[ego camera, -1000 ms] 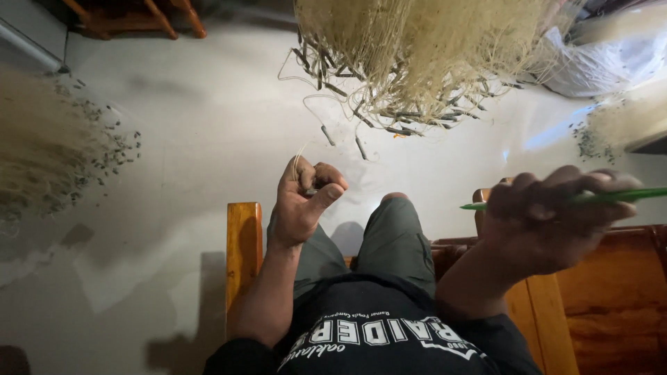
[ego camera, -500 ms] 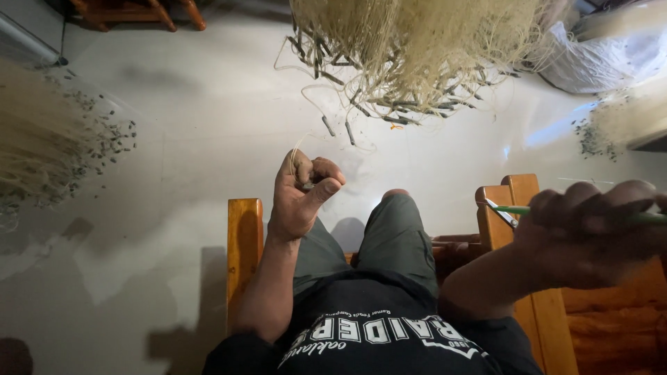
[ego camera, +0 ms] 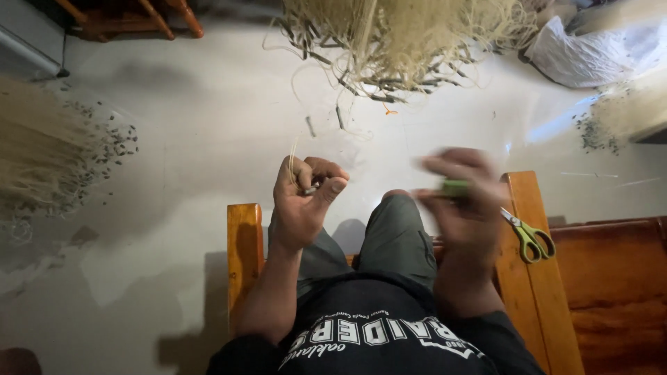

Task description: Weaving and tying knots to create or repair a fishing net using a shuttle and scissors.

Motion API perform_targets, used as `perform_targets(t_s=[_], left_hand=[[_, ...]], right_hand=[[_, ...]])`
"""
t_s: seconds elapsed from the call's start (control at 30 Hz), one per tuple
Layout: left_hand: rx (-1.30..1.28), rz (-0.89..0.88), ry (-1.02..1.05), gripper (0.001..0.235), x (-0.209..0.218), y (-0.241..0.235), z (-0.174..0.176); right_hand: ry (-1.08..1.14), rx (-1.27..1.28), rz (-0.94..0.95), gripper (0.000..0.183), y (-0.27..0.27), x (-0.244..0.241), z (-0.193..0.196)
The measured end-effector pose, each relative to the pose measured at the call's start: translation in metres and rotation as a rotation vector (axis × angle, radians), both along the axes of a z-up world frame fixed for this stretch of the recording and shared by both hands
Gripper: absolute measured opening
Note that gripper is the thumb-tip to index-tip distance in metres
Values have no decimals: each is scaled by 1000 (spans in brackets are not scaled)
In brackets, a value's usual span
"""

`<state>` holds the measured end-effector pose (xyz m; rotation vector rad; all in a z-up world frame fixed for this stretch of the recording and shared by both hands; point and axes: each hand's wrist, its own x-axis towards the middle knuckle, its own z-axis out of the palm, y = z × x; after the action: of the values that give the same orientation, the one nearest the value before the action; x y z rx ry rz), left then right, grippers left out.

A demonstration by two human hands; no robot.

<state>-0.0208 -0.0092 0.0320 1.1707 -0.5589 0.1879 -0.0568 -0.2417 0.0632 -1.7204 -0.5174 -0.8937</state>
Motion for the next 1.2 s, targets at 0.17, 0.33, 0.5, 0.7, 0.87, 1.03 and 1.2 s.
perform_targets(t_s=[0.17,0.33,0.5,0.7,0.87,1.03,1.2], left_hand=[[-81,76,43,43,-22,-7,12],[-113,47,80,42,-25,-8,-1],[-376,-76,145,24,-28,-10,-9],[-496,-129,194,18,-33,-8,-24],[-491,-123,105,21,-29,-8,-44],[-269,18,78,27,-30,-5,-36],[-186,116,63,31,-31,-11,-43]], right_hand=[[207,-209,94,31,55,-2,25],[216,-152,141,12,60,2,13],[269,72,219,9,63,8,-1],[300,247,349,8,62,9,-19],[321,361,353,8,72,-4,-12],[401,424,333,9,78,-8,-28],[434,477,329,8,82,-3,-46]])
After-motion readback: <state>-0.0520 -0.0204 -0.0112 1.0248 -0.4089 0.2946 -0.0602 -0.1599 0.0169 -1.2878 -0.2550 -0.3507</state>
